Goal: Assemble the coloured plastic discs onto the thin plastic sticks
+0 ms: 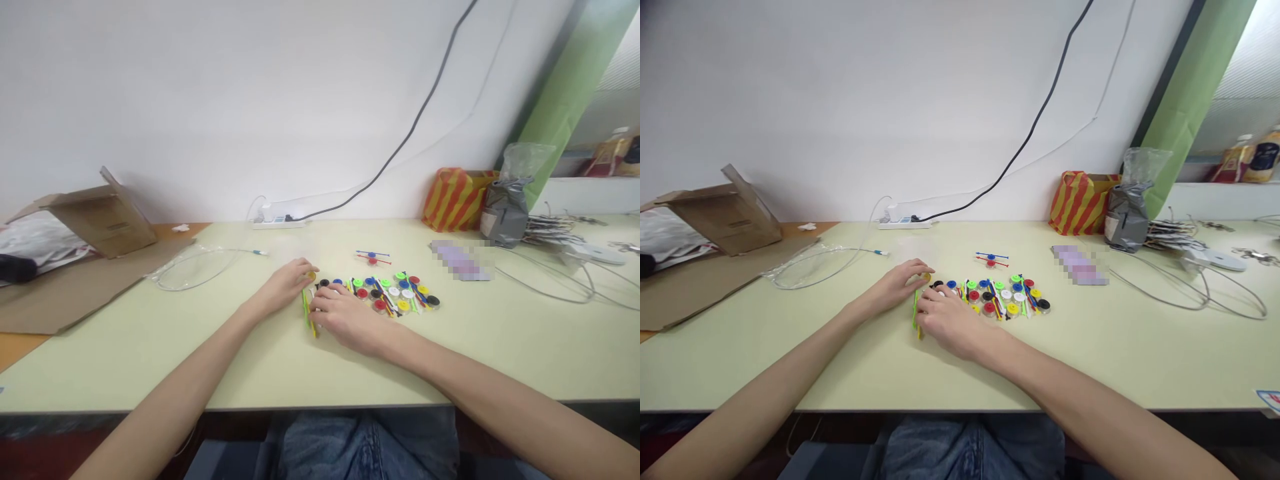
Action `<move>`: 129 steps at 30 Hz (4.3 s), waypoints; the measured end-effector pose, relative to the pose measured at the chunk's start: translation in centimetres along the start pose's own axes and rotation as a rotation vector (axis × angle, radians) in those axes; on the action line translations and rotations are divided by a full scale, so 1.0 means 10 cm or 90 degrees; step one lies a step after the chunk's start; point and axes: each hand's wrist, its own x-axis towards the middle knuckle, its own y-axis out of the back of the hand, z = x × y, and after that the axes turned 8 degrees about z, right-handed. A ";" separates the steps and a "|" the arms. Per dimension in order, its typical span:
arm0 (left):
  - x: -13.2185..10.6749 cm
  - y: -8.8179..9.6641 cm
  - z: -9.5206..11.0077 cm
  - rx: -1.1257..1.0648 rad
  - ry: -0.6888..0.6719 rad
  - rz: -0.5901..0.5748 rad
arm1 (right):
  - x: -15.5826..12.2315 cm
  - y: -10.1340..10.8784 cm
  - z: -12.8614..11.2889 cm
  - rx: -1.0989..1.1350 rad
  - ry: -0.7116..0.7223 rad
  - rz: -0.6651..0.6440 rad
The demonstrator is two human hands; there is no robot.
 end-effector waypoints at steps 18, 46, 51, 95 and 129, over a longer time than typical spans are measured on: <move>0.04 0.07 -0.08 -0.105 0.071 0.225 | 0.01 0.08 -0.04 -0.030 0.065 0.001; 0.03 0.00 0.19 -0.533 0.167 0.128 | 0.03 0.21 0.34 0.786 -0.575 0.453; 0.01 -0.03 0.24 -0.576 0.121 0.083 | 0.03 0.12 0.35 0.895 -0.566 0.416; -0.02 -0.04 0.33 -0.614 0.107 0.083 | 0.02 0.10 0.28 0.969 -0.554 0.358; -0.07 -0.05 0.51 -0.355 0.052 0.204 | 0.01 0.12 0.27 0.567 -0.421 0.419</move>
